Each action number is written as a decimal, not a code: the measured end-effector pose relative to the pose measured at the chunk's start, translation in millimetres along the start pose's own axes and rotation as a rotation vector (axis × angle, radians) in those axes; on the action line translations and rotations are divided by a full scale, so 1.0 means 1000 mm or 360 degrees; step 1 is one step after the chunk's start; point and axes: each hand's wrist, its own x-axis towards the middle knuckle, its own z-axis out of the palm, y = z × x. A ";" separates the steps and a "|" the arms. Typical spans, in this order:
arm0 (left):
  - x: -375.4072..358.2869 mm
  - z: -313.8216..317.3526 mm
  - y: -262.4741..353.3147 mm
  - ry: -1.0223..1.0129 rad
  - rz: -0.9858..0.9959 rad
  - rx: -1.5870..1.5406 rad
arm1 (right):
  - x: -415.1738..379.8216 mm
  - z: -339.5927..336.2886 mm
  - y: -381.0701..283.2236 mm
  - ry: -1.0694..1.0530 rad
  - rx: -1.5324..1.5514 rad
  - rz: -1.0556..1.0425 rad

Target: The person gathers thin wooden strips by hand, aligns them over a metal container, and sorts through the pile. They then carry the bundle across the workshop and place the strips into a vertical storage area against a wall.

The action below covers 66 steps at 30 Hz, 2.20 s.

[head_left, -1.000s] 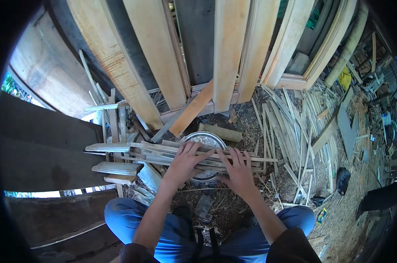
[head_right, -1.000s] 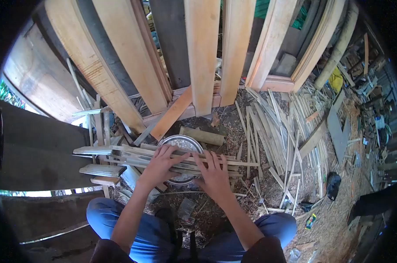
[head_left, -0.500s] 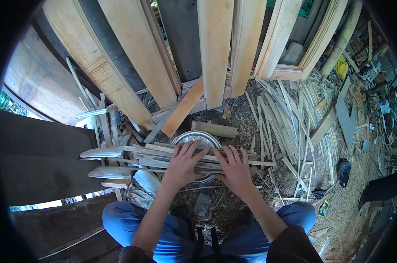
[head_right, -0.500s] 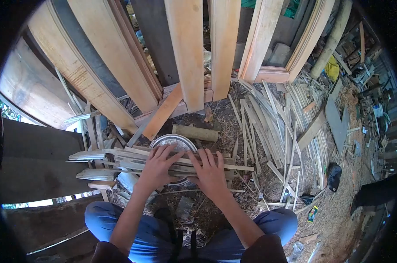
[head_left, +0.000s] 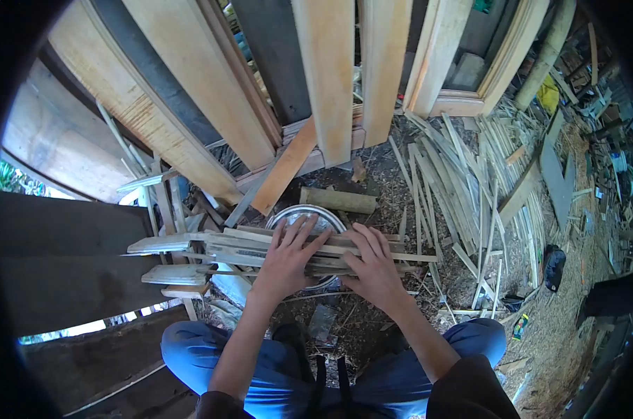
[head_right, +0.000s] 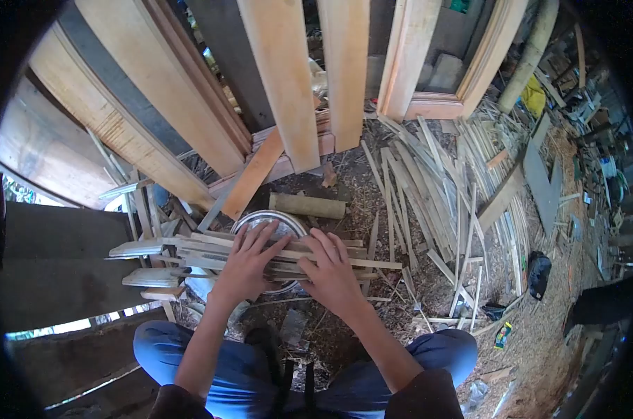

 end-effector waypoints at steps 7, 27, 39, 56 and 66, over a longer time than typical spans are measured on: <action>-0.002 0.000 -0.003 -0.0033 0.0023 0.0032 | 0.000 -0.001 -0.005 -0.0022 0.0032 -0.0061; 0.043 0.006 0.048 0.0223 0.0349 -0.0223 | -0.038 -0.040 0.055 0.0577 0.0048 0.0654; 0.140 0.051 0.137 0.0089 0.0477 -0.0160 | -0.156 -0.005 0.215 0.0298 0.0123 0.1451; 0.184 0.074 0.207 -0.0222 0.0475 0.0071 | -0.172 0.017 0.288 0.0212 0.0015 0.1437; 0.182 0.061 0.213 -0.0196 0.0417 0.0092 | -0.152 0.052 0.282 0.0179 -0.0067 0.1465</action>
